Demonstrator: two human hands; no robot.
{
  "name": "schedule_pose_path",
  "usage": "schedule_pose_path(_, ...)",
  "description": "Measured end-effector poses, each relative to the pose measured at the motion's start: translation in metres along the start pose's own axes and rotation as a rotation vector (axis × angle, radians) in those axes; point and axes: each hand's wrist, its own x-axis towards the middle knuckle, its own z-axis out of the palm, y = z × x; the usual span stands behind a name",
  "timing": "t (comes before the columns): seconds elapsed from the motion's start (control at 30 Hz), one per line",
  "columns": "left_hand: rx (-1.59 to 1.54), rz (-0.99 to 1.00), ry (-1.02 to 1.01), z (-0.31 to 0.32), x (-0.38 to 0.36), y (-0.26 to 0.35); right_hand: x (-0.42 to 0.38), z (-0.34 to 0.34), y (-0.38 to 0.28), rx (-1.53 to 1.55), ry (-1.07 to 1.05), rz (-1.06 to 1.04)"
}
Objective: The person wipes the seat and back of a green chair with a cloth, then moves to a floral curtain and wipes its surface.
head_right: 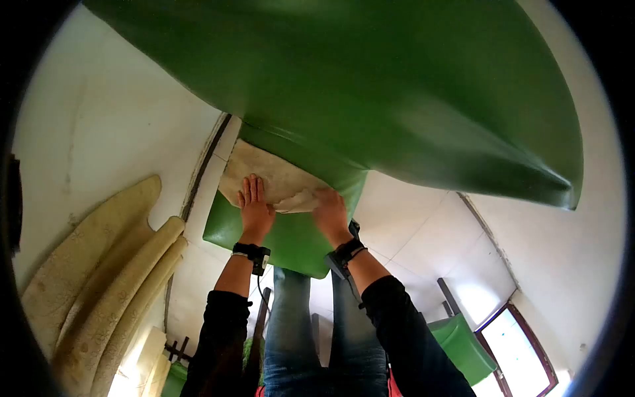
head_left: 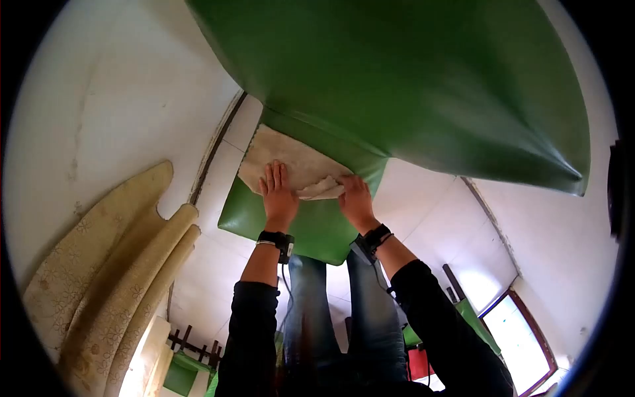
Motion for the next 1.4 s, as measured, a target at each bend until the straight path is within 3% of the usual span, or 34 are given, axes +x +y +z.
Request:
schedule_pose_path(0.07,-0.079,-0.109,-0.034,-0.007,-0.017,-0.011,-0.001,0.002,-0.023,0.078,0.071,-0.188)
schedule_pose_path(0.1,-0.113,-0.069,0.038,0.002,0.010,0.014,0.018,-0.013,0.000,0.020,0.137,-0.204)
schedule_pose_path(0.2,-0.062,-0.011,-0.090,0.019,-0.033,0.031,-0.008,-0.003,-0.001,-0.049,-0.045,-0.173)
schedule_pose_path(0.27,-0.095,0.043,-0.147,0.022,-0.055,0.043,-0.028,0.024,0.025,0.023,-0.303,-0.035)
schedule_pose_path(0.33,-0.177,0.061,-0.193,0.020,-0.075,0.059,-0.051,0.051,0.060,0.140,-0.205,0.079)
schedule_pose_path(0.4,0.022,0.021,-0.136,0.033,-0.094,0.061,-0.053,0.053,0.061,0.273,-0.116,0.195)
schedule_pose_path(0.47,0.039,-0.035,-0.175,0.027,-0.107,0.060,-0.052,0.029,0.042,1.019,-0.277,1.233)
schedule_pose_path(0.5,0.047,-0.087,-0.191,0.023,-0.106,0.060,-0.052,0.028,0.040,1.022,-0.279,1.228)
schedule_pose_path(0.57,0.000,-0.084,-0.194,0.015,-0.100,0.054,-0.054,0.029,0.031,1.365,-0.368,1.250)
schedule_pose_path(0.73,-0.303,-0.178,-0.172,0.054,-0.057,0.018,-0.035,0.031,0.027,1.504,-0.581,1.215)
schedule_pose_path(0.8,-0.742,-0.240,-0.590,0.080,-0.024,-0.012,-0.030,0.038,0.035,1.521,-0.619,1.172)
schedule_pose_path(0.83,-0.740,-0.239,-0.589,0.059,-0.014,-0.005,-0.027,0.037,0.036,1.527,-0.665,1.126)
schedule_pose_path(0.9,-1.627,-1.099,-0.600,0.010,-0.002,0.008,-0.018,0.032,0.030,1.497,-0.690,1.127)
schedule_pose_path(0.93,-1.592,-1.120,-0.638,0.000,0.003,0.011,-0.012,0.026,0.023,1.497,-0.646,1.030)
schedule_pose_path(1.07,-1.557,-1.140,-0.578,0.041,0.009,0.002,0.012,0.003,-0.002,1.493,-0.552,0.790)
schedule_pose_path(1.1,-1.787,-1.040,-0.557,0.087,0.011,-0.018,0.018,-0.002,-0.006,1.473,-0.527,0.694)
schedule_pose_path(1.13,-2.015,-0.924,-0.532,0.109,0.014,-0.032,0.027,-0.008,-0.012,1.489,-0.495,0.773)
schedule_pose_path(1.17,-2.012,-0.920,-0.536,0.102,0.018,-0.037,0.033,-0.010,-0.012,1.492,-0.489,0.773)
schedule_pose_path(1.3,-1.419,-0.105,0.176,0.012,0.050,-0.045,0.054,-0.029,-0.022,1.655,-0.417,0.647)
schedule_pose_path(1.37,-1.978,-0.593,0.108,-0.089,0.080,-0.026,0.066,-0.044,-0.039,1.776,-0.347,0.355)
schedule_pose_path(1.4,-1.981,-0.445,0.149,-0.111,0.092,-0.027,0.074,-0.053,-0.052,1.781,-0.342,0.353)
